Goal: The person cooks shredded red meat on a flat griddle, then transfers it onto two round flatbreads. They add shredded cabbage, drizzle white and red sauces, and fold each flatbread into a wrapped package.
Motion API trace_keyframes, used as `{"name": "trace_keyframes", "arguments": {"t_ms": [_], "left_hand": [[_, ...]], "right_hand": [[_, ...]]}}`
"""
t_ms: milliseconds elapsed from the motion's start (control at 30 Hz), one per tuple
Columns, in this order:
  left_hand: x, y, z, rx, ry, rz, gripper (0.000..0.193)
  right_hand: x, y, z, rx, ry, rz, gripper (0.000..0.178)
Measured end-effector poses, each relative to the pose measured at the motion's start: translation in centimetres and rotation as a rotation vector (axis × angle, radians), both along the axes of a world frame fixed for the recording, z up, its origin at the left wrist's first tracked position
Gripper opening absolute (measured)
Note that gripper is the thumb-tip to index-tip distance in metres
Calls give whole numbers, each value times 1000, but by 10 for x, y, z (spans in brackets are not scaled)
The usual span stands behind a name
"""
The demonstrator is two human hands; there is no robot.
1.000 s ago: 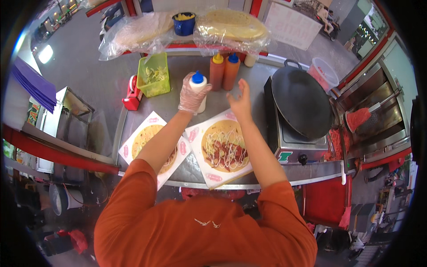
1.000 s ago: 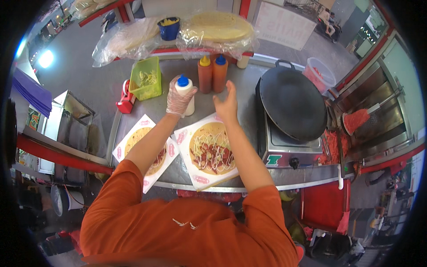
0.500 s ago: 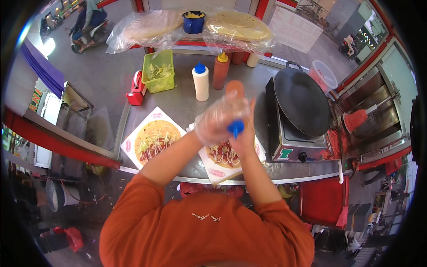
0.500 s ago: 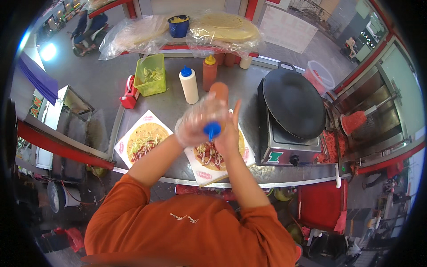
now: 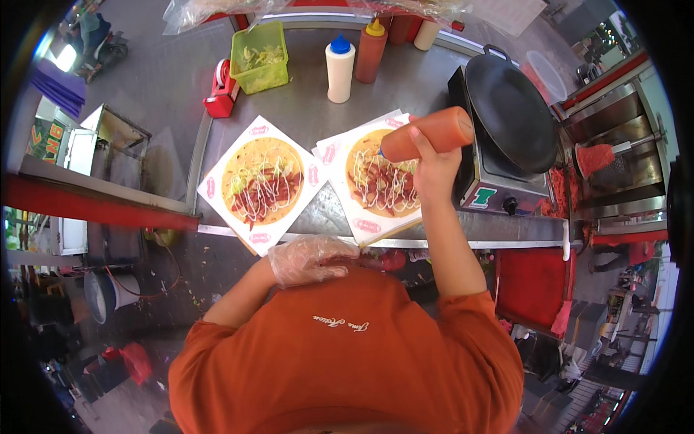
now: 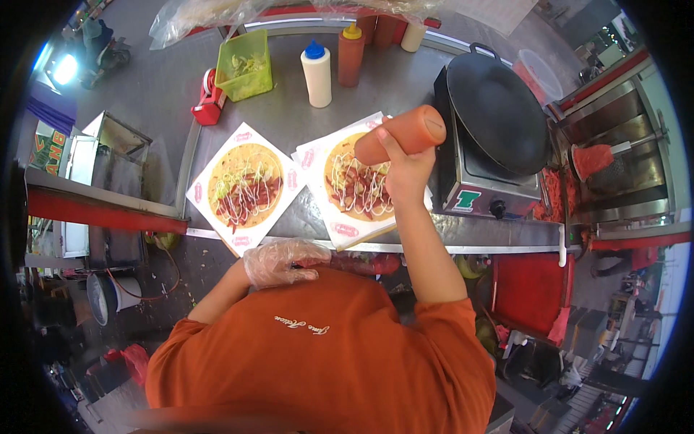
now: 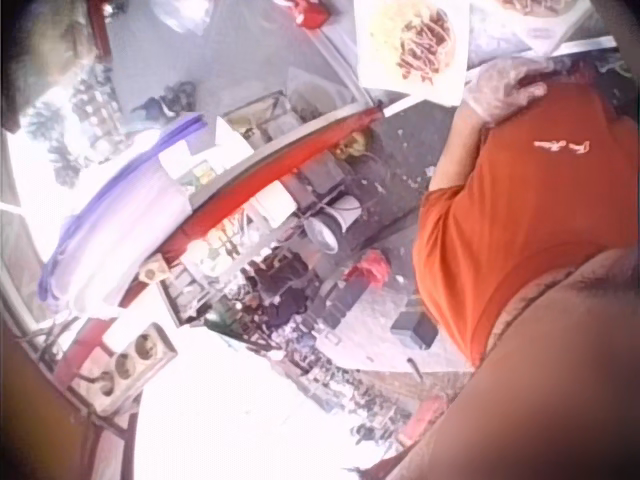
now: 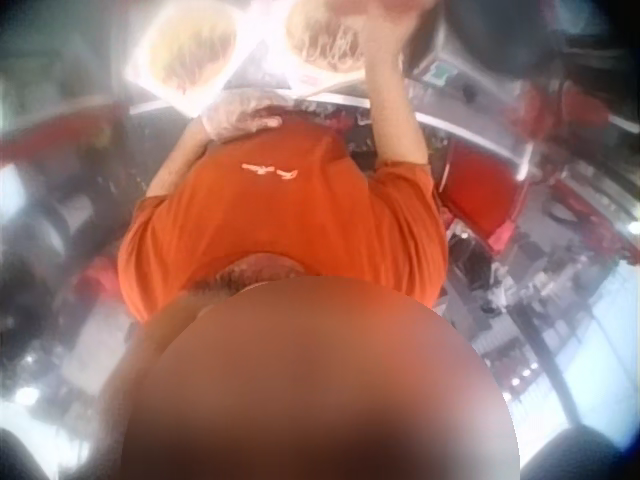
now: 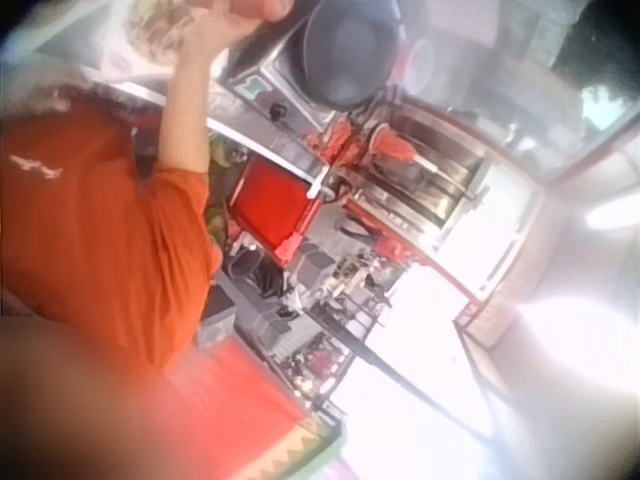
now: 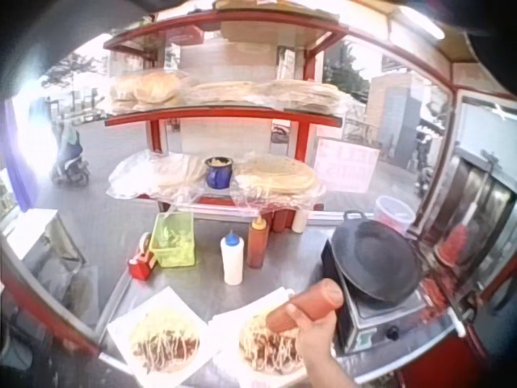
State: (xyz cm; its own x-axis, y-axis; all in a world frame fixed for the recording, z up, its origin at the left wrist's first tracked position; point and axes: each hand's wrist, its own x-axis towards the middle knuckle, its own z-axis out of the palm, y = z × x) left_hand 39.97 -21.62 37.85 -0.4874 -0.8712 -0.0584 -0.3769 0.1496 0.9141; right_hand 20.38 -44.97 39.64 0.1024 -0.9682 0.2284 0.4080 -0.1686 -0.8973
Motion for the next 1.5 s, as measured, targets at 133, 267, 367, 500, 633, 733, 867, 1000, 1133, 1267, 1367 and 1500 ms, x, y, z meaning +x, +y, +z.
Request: {"name": "trace_keyframes", "arguments": {"t_ms": [133, 267, 367, 500, 633, 733, 867, 1000, 1133, 1267, 1367, 1500], "left_hand": [[20, 25, -6, 345, -265, -6, 57], [41, 55, -64, 552, -446, 64, 64], [56, 78, -162, 496, -545, 179, 59], [53, 64, -224, 868, -284, 350, 46], [60, 82, -327, 570, -518, 443, 35], [72, 92, -373, 310, -762, -32, 33], [76, 86, -354, 593, -820, -71, 39], [92, 111, -399, 585, -866, -79, 39], [111, 148, -418, 317, -917, -137, 37], [90, 140, -398, 432, -933, -163, 34], [87, 145, -407, 449, -898, -112, 33], [65, 124, -359, 629, -756, 69, 32]], "right_hand": [[-3, 21, -3, -98, 241, 64, 51], [-26, -4, 21, -27, -27, -105, 57], [-28, 25, 22, -133, 182, -33, 51], [-52, -11, 37, -39, -44, -195, 60], [-49, 27, 28, -184, 173, -100, 43], [-68, -4, 37, -141, 60, -217, 52], [-75, 25, 37, -185, 180, -219, 49], [-98, -1, 40, -180, 129, -301, 50], [-99, 32, 42, -216, 210, -138, 41], [-115, 22, 36, -112, 99, -271, 39], [-105, 42, 14, -105, 234, -117, 48], [-75, 39, 13, 4, -37, -153, 42]]}}
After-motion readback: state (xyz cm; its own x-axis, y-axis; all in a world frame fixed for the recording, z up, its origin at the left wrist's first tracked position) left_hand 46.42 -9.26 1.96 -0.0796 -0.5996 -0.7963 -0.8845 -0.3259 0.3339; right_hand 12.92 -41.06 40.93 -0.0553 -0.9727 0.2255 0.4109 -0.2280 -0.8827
